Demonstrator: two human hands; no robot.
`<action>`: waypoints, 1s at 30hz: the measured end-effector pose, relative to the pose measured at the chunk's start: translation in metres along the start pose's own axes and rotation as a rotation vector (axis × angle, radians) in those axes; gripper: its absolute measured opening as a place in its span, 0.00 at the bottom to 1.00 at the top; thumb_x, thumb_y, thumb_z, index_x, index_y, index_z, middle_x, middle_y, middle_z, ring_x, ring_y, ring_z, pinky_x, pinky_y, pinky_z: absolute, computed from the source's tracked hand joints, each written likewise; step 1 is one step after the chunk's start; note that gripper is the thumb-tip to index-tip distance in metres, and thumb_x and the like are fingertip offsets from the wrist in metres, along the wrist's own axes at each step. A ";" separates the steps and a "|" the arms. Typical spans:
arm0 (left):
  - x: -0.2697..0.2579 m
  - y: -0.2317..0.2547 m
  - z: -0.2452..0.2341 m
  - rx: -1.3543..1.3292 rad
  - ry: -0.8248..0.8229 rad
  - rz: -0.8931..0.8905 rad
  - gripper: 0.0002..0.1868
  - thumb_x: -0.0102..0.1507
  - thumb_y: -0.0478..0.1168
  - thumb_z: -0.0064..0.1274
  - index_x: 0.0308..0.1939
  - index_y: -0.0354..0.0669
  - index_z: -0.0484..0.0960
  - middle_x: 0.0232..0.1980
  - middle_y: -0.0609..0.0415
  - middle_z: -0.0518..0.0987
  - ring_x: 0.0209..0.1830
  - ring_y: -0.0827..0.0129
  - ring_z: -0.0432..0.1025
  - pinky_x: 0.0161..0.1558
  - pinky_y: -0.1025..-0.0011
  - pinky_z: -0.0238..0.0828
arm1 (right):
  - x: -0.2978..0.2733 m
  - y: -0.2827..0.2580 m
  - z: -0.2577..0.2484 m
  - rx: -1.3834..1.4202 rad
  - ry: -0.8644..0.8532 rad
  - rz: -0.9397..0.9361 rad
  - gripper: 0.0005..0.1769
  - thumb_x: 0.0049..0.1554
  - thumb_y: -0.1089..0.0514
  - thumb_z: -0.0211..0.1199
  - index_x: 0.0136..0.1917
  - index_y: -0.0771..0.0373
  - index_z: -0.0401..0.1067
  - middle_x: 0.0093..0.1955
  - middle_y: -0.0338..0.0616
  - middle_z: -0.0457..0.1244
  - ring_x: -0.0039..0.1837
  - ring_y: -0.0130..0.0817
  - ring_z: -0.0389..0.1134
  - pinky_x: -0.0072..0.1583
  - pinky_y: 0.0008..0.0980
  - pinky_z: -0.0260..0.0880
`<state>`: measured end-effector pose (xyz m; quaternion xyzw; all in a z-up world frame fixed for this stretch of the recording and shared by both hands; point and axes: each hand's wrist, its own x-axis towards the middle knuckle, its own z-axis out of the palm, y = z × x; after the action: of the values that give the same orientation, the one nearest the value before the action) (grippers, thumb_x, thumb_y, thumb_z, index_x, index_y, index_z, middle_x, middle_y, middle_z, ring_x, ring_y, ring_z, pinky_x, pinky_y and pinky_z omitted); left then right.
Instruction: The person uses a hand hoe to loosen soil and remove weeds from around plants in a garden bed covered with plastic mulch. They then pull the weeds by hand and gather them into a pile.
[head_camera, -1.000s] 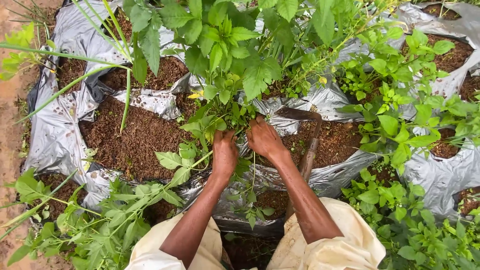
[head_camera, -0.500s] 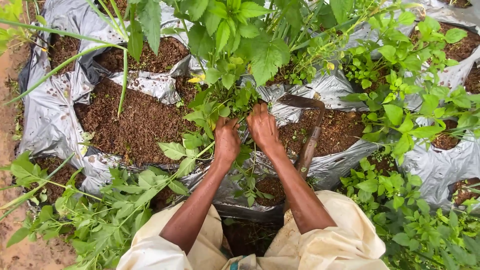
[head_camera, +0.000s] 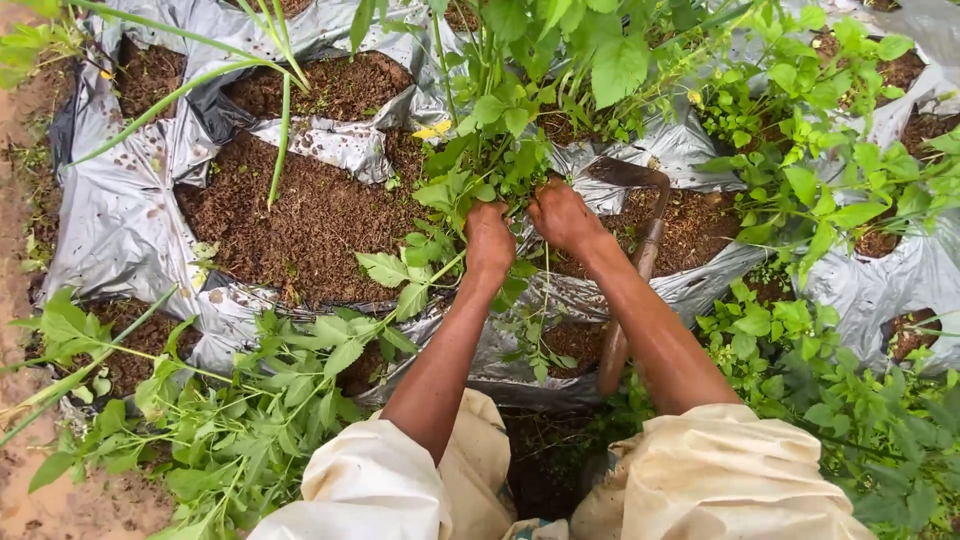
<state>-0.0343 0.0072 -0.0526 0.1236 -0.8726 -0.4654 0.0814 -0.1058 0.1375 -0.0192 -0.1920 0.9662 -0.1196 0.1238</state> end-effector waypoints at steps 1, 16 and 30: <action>-0.001 0.003 -0.004 0.000 -0.039 -0.021 0.14 0.59 0.23 0.57 0.47 0.32 0.87 0.40 0.40 0.79 0.39 0.47 0.81 0.39 0.58 0.81 | -0.004 -0.006 -0.010 -0.022 -0.051 -0.022 0.21 0.68 0.51 0.46 0.51 0.69 0.74 0.50 0.57 0.63 0.41 0.39 0.70 0.40 0.39 0.75; -0.005 0.033 -0.026 -0.149 -0.119 -0.146 0.16 0.60 0.22 0.53 0.52 0.24 0.83 0.48 0.31 0.79 0.50 0.41 0.79 0.52 0.54 0.80 | 0.013 0.018 0.035 -0.688 -0.018 -0.340 0.12 0.57 0.66 0.51 0.41 0.66 0.77 0.36 0.49 0.69 0.39 0.41 0.73 0.39 0.36 0.78; -0.013 0.062 -0.035 -0.073 -0.143 -0.257 0.18 0.63 0.21 0.49 0.57 0.26 0.81 0.56 0.32 0.76 0.60 0.45 0.75 0.62 0.54 0.75 | 0.023 0.026 0.037 0.306 0.237 0.064 0.12 0.65 0.64 0.49 0.44 0.72 0.70 0.34 0.53 0.64 0.34 0.41 0.71 0.36 0.35 0.75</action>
<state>-0.0219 0.0168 0.0180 0.1980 -0.8357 -0.5110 -0.0368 -0.1251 0.1452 -0.0655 -0.1245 0.9502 -0.2828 0.0405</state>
